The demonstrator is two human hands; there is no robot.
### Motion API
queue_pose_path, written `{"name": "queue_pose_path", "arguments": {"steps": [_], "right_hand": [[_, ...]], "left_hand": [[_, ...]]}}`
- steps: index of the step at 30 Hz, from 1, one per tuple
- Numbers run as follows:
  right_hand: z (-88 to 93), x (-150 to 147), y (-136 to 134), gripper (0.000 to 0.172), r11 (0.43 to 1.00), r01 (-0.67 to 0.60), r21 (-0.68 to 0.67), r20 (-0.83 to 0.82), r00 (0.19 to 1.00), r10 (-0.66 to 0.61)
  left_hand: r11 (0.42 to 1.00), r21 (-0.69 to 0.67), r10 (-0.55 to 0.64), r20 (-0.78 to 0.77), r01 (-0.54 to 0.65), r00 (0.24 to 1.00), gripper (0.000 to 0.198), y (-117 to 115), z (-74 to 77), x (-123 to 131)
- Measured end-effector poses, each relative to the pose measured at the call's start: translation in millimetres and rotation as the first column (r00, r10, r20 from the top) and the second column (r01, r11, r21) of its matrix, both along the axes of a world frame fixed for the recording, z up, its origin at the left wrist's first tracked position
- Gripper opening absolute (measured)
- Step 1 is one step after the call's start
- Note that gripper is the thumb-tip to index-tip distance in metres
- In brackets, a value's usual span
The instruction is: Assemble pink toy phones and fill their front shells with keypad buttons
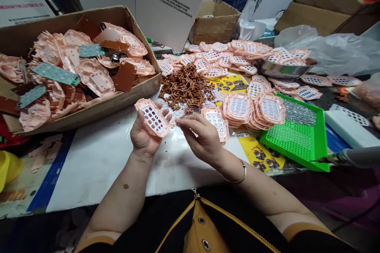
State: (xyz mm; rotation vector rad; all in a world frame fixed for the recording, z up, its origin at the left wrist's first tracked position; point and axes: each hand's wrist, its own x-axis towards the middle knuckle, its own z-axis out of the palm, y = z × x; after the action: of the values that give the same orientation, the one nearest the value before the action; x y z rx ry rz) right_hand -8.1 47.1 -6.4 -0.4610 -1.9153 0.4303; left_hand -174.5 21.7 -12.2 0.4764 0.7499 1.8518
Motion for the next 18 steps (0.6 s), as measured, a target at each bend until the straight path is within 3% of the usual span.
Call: {"name": "queue_pose_path", "arguments": {"steps": [18], "right_hand": [[-3.3,1.5,-5.9,0.032,0.995,-0.103,0.012,0.035,0.994,0.102]], "left_hand": [[0.998,-0.062,-0.003,0.026,0.005,1.0,0.055,-0.7,-3.4,6.5]]}}
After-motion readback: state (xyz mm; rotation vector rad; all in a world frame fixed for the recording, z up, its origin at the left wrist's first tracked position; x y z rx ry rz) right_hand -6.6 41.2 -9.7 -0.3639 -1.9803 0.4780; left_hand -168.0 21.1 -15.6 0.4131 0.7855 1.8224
